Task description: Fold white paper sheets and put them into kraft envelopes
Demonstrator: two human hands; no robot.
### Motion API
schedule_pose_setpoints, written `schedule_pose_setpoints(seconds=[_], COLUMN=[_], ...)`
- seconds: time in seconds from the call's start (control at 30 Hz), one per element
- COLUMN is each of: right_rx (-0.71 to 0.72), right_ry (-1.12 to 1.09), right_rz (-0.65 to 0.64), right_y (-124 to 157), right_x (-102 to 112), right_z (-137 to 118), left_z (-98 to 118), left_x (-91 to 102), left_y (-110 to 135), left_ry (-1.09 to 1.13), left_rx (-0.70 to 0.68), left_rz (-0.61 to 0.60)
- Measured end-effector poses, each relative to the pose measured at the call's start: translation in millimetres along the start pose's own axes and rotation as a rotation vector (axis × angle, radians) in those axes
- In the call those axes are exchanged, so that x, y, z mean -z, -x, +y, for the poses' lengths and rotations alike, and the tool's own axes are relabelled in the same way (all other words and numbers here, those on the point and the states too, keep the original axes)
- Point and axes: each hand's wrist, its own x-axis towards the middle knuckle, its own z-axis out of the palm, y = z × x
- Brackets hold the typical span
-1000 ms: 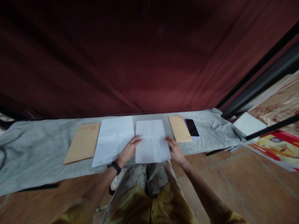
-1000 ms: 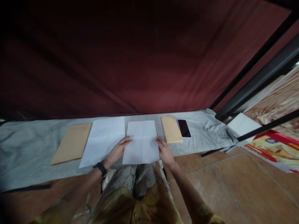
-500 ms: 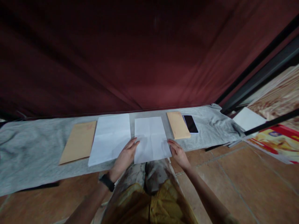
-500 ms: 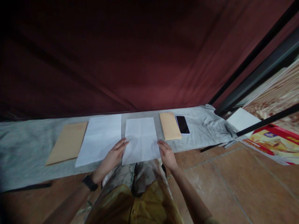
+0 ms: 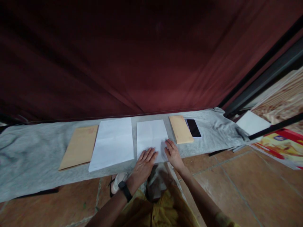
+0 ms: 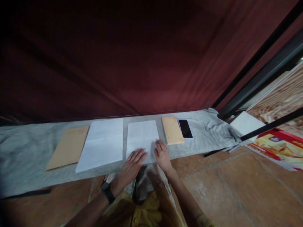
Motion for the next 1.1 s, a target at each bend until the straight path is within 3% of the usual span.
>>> schedule_pose_setpoints(seconds=[0.23, 0.43, 0.57, 0.7, 0.87, 1.1], right_rx=[-0.033, -0.034, -0.002, 0.024, 0.024, 0.054], right_ry=[0.258, 0.230, 0.276, 0.306, 0.342, 0.287], right_rz=[-0.086, -0.200, -0.206, -0.213, -0.229, -0.190], right_y=[-39.7, -46.8, -36.7, -27.7, -27.4, -32.6], right_x=[18.2, -5.8, -22.9, -30.6, -34.9, -35.9], right_z=[-33.7, -58.9, -58.9, -55.0, -51.4, -42.6], left_z=[2.2, -4.6, -18.9, -25.4, -26.6, -29.2], left_x=[7.6, -3.8, -13.0, -17.1, -24.9, -35.0], left_y=[-22.0, -7.2, -10.7, -44.9, -77.4, -71.3], left_ry=[0.032, 0.108, 0.295, 0.266, 0.131, 0.114], left_rx=[0.042, 0.083, 0.139, 0.343, 0.397, 0.488], left_rz=[-0.069, -0.065, 0.020, 0.237, 0.140, 0.251])
